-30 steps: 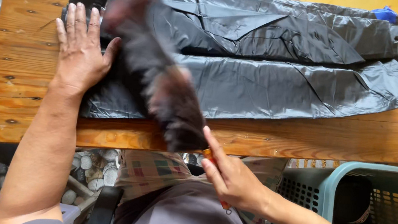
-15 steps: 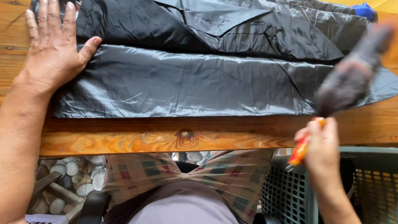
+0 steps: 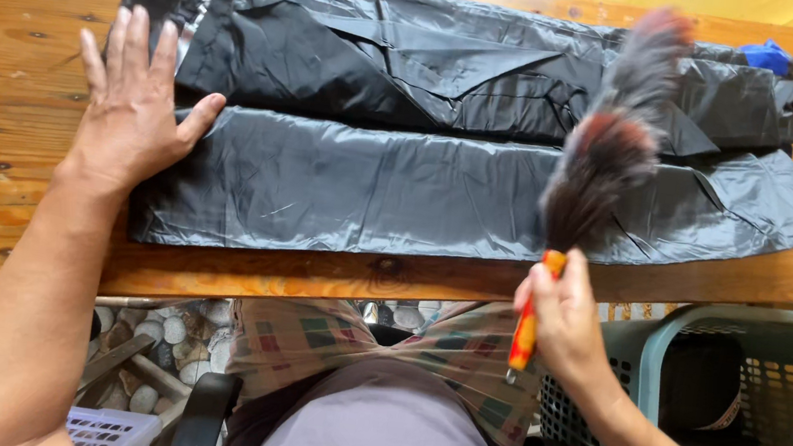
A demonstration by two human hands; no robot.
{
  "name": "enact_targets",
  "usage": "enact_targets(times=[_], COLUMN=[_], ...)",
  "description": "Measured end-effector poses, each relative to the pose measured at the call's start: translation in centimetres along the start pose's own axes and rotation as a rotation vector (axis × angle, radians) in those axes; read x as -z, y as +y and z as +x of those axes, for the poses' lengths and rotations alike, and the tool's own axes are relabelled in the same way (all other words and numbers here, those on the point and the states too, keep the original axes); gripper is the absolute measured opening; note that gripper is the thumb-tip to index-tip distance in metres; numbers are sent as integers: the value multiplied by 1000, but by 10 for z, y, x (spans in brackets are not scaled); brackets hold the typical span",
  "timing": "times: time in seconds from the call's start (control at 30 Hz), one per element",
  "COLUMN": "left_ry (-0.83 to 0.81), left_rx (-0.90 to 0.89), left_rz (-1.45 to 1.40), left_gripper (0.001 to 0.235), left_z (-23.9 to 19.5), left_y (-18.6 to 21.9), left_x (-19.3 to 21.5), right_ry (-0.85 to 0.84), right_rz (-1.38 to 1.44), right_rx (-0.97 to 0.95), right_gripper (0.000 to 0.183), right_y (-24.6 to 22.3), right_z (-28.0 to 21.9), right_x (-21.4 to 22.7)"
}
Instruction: The person zips a small black pouch closed on a wooden table. They then use a feather duster to brush the pouch and a larger black bag placed on the table. The person folds the larger bag and continues to dust it with the feather duster.
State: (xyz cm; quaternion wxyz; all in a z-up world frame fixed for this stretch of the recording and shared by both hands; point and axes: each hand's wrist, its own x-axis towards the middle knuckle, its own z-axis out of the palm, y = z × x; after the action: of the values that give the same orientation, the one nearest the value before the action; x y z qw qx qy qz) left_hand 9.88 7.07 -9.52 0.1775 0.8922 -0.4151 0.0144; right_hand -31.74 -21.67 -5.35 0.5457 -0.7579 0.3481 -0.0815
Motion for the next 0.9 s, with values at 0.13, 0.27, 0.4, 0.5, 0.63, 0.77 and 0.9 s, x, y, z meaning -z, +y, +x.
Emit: enact_targets(times=[0.13, 0.27, 0.4, 0.5, 0.63, 0.77, 0.9], left_ry=[27, -118, -18, -1, -158, -112, 87], left_rx=[-142, -325, -523, -516, -408, -467, -574], left_rz=[-11, 24, 236, 445, 243, 242, 482], left_gripper=[97, 99, 98, 79, 86, 89, 37], left_z=[34, 77, 107, 106, 110, 118, 110], left_y=[36, 54, 42, 48, 65, 55, 57], left_x=[33, 31, 6, 23, 39, 14, 20], right_ry=[-268, -264, -100, -73, -73, -77, -62], right_rz=[-80, 93, 75, 18, -7, 33, 57], right_rx=[3, 158, 124, 112, 108, 144, 124], right_gripper=[75, 70, 28, 41, 35, 50, 53], right_y=[10, 16, 7, 12, 18, 11, 18], right_z=[-18, -14, -7, -11, -9, -4, -5], right_x=[-20, -18, -1, 12, 14, 9, 11])
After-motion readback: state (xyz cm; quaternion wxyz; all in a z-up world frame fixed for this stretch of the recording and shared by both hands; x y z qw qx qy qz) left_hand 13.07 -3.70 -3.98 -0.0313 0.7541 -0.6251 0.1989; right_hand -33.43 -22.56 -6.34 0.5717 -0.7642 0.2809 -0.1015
